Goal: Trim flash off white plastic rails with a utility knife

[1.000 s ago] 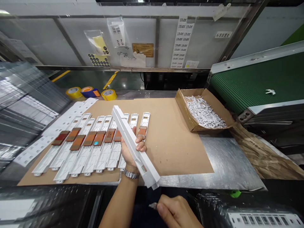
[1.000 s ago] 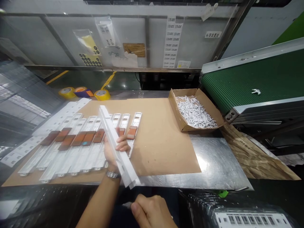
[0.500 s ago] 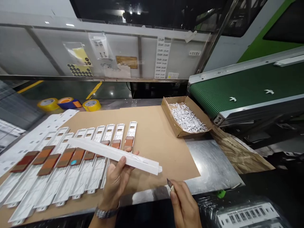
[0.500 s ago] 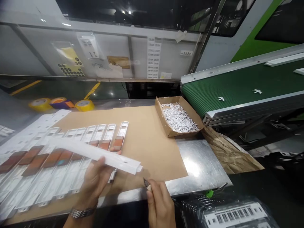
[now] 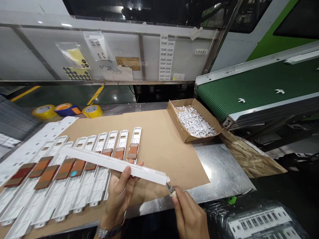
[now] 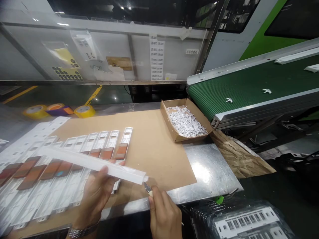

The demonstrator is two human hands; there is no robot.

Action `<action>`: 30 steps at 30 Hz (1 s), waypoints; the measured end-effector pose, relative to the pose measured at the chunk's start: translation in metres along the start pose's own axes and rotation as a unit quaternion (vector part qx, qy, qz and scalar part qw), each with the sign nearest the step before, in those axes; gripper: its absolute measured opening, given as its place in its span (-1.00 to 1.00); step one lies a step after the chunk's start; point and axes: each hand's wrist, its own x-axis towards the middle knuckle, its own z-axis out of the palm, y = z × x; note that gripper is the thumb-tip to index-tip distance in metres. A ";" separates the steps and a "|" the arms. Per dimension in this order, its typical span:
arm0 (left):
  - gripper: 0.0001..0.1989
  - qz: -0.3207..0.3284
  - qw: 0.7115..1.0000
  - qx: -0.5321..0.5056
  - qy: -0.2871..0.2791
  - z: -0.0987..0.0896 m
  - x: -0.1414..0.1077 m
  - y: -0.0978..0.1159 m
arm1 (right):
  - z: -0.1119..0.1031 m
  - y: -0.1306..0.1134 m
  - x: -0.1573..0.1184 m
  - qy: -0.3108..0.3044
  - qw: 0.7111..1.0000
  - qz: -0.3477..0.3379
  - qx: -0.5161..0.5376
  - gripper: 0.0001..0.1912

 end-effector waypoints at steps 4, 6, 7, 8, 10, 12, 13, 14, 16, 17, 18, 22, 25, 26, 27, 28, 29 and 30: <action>-0.61 0.001 1.000 0.012 0.004 0.000 -0.001 0.000 | -0.002 0.001 0.002 -0.016 0.999 -0.023 -0.017 -0.74; -0.62 0.000 1.000 0.014 0.004 0.001 -0.002 -0.001 | -0.001 0.002 0.002 -0.003 0.999 -0.027 -0.020 -0.74; -0.62 0.000 1.000 0.015 0.005 0.002 -0.002 -0.001 | 0.000 0.002 0.001 0.004 1.000 -0.023 -0.020 -0.74; -0.61 0.001 1.000 0.016 0.006 0.002 -0.002 -0.001 | 0.001 0.002 0.000 0.011 1.000 -0.018 -0.022 -0.74; -0.59 0.005 1.000 0.019 0.009 0.003 -0.002 -0.002 | 0.003 0.002 -0.002 0.021 0.999 -0.015 -0.025 -0.74; -0.58 0.007 1.000 0.021 0.010 0.003 -0.002 -0.001 | 0.004 0.002 -0.004 0.033 0.999 -0.022 -0.029 -0.74; -0.58 0.008 1.000 0.022 0.009 0.003 -0.002 -0.001 | 0.004 0.002 -0.004 0.039 0.998 -0.027 -0.030 -0.73; -0.58 0.008 1.000 0.022 0.008 0.003 -0.003 -0.001 | 0.004 0.003 -0.004 0.041 0.998 -0.030 -0.031 -0.73; -0.58 0.006 1.000 0.022 0.008 0.004 -0.003 0.000 | 0.003 0.003 -0.004 0.039 0.998 -0.028 -0.037 -0.73; -0.58 0.006 1.000 0.021 0.009 0.004 -0.004 0.000 | 0.003 0.003 -0.003 0.039 0.998 -0.027 -0.040 -0.74; -0.57 0.006 1.000 0.021 0.012 0.004 -0.004 0.000 | 0.002 0.002 -0.002 0.042 0.998 -0.027 -0.042 -0.74; -0.53 0.008 0.999 0.022 0.024 0.003 -0.004 -0.001 | -0.002 0.000 0.001 0.029 0.998 -0.037 -0.047 -0.74; -0.52 -0.001 0.999 0.026 0.021 -0.001 -0.002 -0.002 | -0.003 -0.001 0.000 0.015 0.998 -0.027 -0.046 -0.73; -0.52 -0.006 0.999 0.027 0.020 -0.002 -0.002 -0.002 | -0.004 -0.001 0.000 0.018 0.998 -0.026 -0.046 -0.73; -0.52 -0.010 0.999 0.027 0.020 -0.003 -0.001 -0.002 | -0.004 -0.001 0.000 0.022 0.998 -0.027 -0.048 -0.73; -0.52 -0.013 0.999 0.027 0.020 -0.003 -0.001 -0.002 | -0.005 0.000 0.001 0.022 0.998 -0.033 -0.052 -0.73; -0.52 -0.015 0.999 0.025 0.021 -0.003 -0.001 -0.002 | -0.006 0.000 0.002 0.020 0.997 -0.039 -0.060 -0.73; -0.53 -0.017 0.999 0.024 0.021 -0.003 -0.001 -0.001 | -0.008 0.000 0.003 0.018 0.997 -0.045 -0.068 -0.74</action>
